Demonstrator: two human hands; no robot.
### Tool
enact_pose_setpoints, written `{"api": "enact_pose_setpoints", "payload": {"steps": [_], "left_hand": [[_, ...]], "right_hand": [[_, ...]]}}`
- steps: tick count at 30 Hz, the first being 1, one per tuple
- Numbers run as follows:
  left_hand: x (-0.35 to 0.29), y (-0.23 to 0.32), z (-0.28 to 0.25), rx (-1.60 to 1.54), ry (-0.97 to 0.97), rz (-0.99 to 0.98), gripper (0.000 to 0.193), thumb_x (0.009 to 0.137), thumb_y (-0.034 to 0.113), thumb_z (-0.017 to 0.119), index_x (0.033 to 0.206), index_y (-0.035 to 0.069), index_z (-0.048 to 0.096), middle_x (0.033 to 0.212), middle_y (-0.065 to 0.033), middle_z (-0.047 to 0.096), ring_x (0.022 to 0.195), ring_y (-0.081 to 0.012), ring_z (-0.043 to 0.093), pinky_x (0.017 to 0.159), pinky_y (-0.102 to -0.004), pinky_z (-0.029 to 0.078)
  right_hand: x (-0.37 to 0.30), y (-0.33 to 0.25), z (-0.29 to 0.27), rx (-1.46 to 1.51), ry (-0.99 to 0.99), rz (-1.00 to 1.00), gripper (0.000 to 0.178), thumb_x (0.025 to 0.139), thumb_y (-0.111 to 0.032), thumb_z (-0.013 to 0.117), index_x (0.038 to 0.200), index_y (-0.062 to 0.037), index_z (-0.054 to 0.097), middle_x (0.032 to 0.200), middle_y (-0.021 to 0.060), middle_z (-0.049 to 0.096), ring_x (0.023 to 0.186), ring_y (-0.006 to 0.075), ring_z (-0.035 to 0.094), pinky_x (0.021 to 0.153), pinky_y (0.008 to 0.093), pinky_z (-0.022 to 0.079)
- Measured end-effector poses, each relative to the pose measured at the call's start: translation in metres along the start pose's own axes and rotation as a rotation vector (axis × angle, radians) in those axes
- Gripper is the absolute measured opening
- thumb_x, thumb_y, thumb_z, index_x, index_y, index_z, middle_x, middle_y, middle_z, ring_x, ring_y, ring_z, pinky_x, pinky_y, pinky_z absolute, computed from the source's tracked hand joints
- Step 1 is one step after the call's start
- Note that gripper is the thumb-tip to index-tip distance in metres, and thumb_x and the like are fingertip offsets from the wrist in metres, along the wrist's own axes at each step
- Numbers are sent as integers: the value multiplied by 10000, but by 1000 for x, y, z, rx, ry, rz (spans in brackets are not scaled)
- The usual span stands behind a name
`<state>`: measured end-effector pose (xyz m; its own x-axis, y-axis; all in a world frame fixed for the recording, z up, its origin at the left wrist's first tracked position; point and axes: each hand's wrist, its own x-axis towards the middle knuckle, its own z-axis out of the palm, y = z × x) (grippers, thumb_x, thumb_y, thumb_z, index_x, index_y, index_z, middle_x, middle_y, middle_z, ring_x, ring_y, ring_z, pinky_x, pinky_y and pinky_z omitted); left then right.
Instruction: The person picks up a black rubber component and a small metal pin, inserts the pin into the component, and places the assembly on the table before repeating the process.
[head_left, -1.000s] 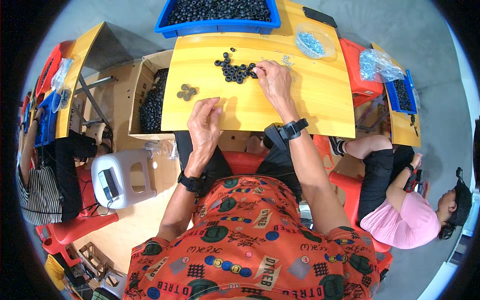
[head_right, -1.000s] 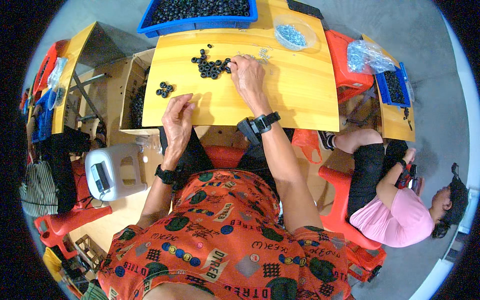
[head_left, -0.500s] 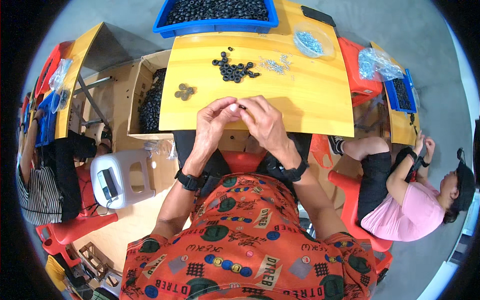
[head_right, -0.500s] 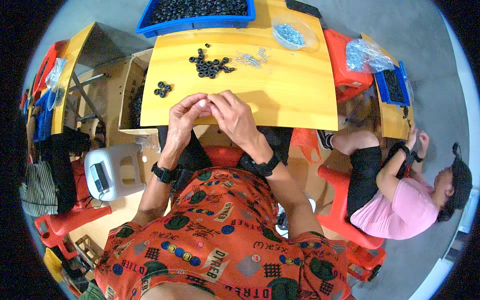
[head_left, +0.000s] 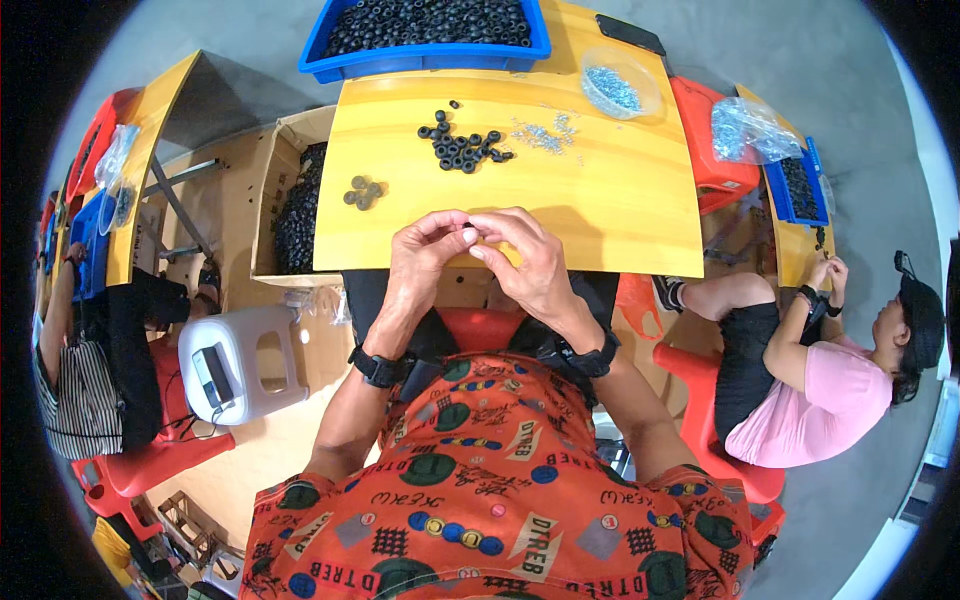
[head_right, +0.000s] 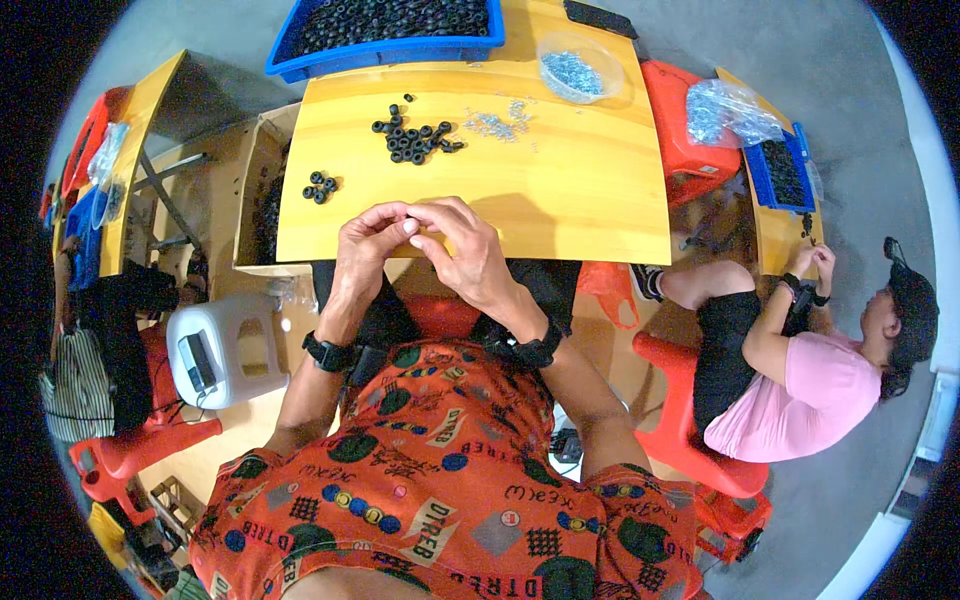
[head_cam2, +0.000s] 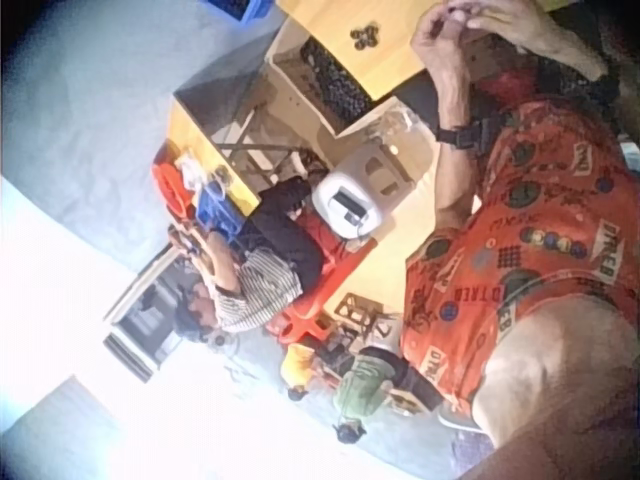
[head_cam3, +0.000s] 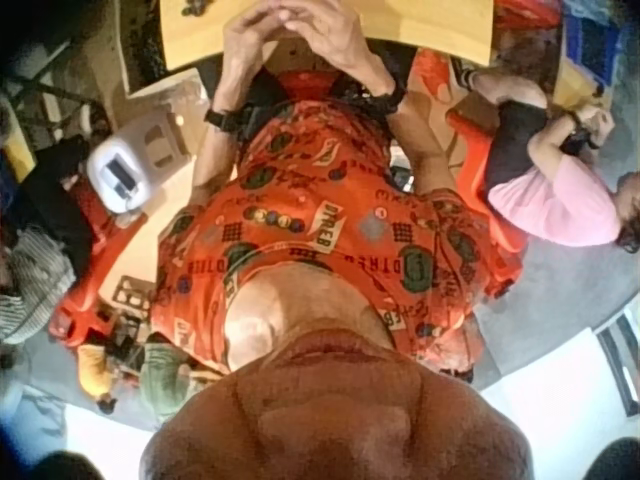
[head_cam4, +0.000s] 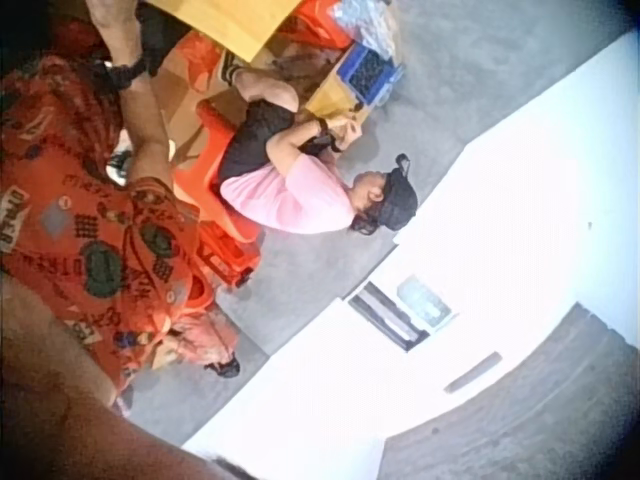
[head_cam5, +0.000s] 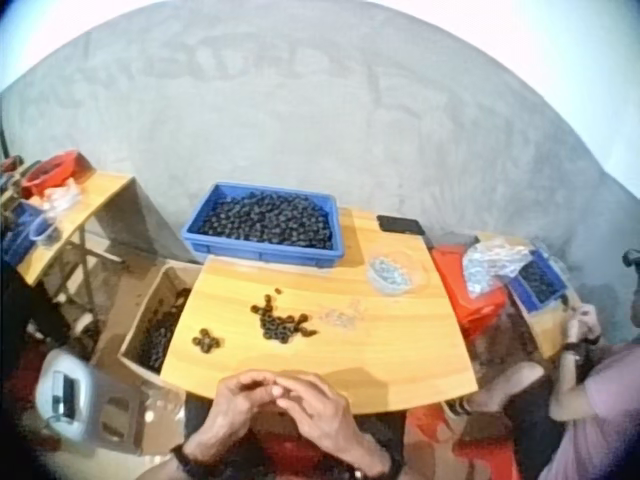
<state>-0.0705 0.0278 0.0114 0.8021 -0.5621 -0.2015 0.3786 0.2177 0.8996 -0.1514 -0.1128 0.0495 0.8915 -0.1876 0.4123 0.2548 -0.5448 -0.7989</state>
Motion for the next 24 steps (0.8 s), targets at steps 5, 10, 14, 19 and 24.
{"api": "enact_pose_setpoints", "payload": {"steps": [5,10,14,19,24], "left_hand": [[6,7,0,31,143,123,202,844,46,702,1043,10,692,931,-49,687,808,-116,625,759,-250,513],[14,11,-9,20,109,90,228,847,21,684,1071,-17,677,967,-61,679,860,-121,627,815,-261,508],[7,16,-3,27,111,129,261,816,31,718,1073,15,679,967,-57,685,867,-125,631,806,-259,509],[1,11,-6,19,92,145,302,795,-3,724,1090,28,668,979,-44,691,862,-101,617,821,-251,500],[-4,12,-3,78,64,186,288,798,-29,718,1078,22,671,975,-31,689,853,-88,615,810,-236,505]], "right_hand": [[13,46,-49,-167,264,263,180,837,-58,667,1009,-8,658,873,123,672,775,206,658,694,310,522],[30,101,-91,-477,256,344,176,832,-76,661,997,-15,674,896,164,678,781,283,667,719,359,526],[37,104,-87,-650,198,239,123,807,-81,676,920,-34,689,811,137,649,757,284,645,696,385,501],[36,97,-80,-583,202,274,93,802,-71,683,886,-34,687,782,116,639,736,265,638,682,367,496],[16,64,-53,-25,213,395,117,805,-78,717,905,-25,688,832,72,694,764,152,659,730,272,513]]}}
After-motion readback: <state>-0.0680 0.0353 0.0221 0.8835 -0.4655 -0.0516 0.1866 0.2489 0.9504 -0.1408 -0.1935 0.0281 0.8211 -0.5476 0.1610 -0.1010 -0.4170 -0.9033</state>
